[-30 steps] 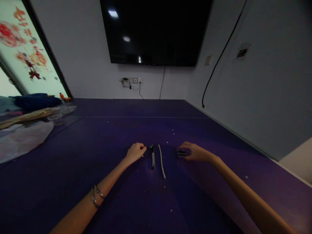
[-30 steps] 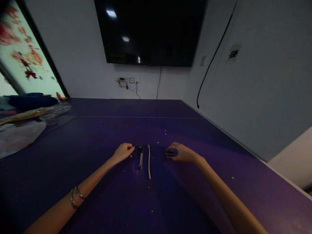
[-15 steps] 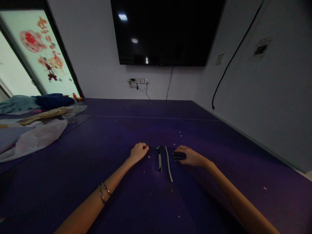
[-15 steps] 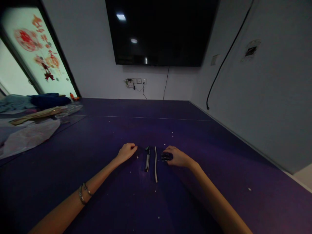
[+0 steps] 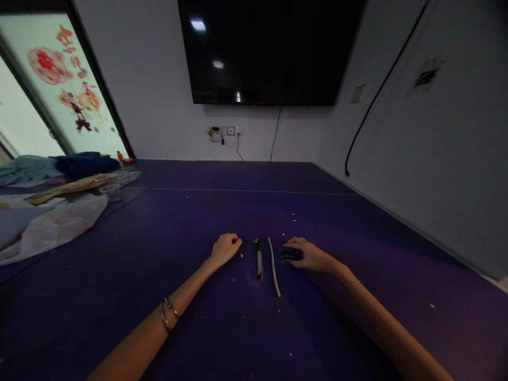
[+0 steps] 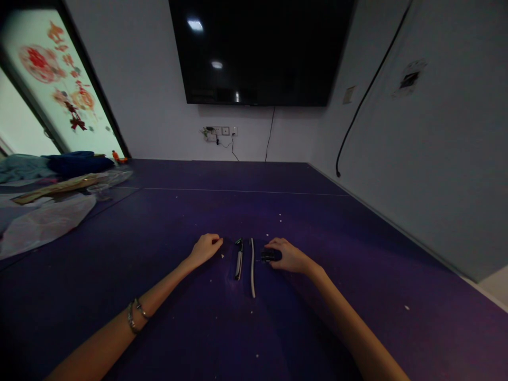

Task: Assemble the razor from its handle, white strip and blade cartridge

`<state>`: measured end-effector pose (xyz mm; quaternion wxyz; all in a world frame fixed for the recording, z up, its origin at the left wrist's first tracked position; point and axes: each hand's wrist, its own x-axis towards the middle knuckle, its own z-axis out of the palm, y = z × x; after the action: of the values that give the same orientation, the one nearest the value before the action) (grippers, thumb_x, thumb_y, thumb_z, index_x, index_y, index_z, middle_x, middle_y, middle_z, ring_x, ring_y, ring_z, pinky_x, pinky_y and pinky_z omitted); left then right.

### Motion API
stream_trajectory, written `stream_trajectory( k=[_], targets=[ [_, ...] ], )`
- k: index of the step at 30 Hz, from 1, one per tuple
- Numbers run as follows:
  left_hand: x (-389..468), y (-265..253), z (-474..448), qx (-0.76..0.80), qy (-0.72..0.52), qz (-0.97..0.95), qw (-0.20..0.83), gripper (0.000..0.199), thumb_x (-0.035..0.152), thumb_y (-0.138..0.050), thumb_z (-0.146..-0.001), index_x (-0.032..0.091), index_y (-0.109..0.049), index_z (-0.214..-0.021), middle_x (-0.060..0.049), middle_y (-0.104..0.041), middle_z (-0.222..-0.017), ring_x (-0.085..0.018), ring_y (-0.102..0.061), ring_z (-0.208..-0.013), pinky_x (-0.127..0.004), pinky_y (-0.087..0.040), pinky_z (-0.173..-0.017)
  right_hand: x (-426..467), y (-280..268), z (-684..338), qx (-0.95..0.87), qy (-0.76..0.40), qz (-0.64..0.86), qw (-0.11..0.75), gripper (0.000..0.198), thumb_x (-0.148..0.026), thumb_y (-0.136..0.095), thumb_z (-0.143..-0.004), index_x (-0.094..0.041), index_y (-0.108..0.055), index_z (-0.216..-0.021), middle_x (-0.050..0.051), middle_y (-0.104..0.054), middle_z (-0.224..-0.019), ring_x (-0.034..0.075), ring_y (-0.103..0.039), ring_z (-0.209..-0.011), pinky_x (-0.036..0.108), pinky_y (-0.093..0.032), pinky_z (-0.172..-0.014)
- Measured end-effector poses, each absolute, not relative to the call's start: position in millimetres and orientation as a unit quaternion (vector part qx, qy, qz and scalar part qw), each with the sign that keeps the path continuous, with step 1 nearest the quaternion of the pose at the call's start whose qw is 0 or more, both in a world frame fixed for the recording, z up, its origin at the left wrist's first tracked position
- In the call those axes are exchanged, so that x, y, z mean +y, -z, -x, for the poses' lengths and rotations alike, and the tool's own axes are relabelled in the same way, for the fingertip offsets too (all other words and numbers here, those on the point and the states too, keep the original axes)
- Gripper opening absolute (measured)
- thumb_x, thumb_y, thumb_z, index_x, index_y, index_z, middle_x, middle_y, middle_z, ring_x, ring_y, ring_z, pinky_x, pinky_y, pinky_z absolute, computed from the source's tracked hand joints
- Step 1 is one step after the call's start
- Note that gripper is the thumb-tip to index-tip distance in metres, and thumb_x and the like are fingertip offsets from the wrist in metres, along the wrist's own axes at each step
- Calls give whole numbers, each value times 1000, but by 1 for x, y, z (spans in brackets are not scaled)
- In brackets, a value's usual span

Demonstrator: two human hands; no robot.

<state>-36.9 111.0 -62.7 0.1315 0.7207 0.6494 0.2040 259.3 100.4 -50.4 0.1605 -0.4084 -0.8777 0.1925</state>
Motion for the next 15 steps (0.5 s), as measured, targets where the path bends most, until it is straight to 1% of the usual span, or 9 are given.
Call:
stream_trajectory(
  k=[7, 12, 15],
  targets=[
    [113, 66, 37, 649, -206, -721, 128, 32, 35, -42, -82, 17, -65, -70, -4, -64, -70, -13, -55, -62, -23, -32, -55, 107, 61, -264, -881, -184, 396, 181, 50, -31, -65, -68, -17, -58, -115, 11, -56, -116, 25, -50, -109, 40, -36, -97],
    [114, 67, 38, 647, -209, -723, 124, 32, 35, -42, -82, 17, -65, -69, -3, -63, -69, -13, -55, -61, -23, -32, -54, 108, 65, -266, -880, -191, 386, 199, 52, -37, -67, -68, -21, -57, -116, 9, -56, -116, 25, -50, -108, 42, -37, -95],
    [115, 66, 40, 650, -213, -721, 114, 32, 35, -41, -84, 17, -63, -70, -3, -62, -70, -14, -56, -63, -23, -34, -55, 108, 68, -269, -868, -194, 397, 229, 50, -41, -66, -69, -22, -57, -115, 10, -54, -119, 25, -50, -108, 41, -45, -87]
  ],
)
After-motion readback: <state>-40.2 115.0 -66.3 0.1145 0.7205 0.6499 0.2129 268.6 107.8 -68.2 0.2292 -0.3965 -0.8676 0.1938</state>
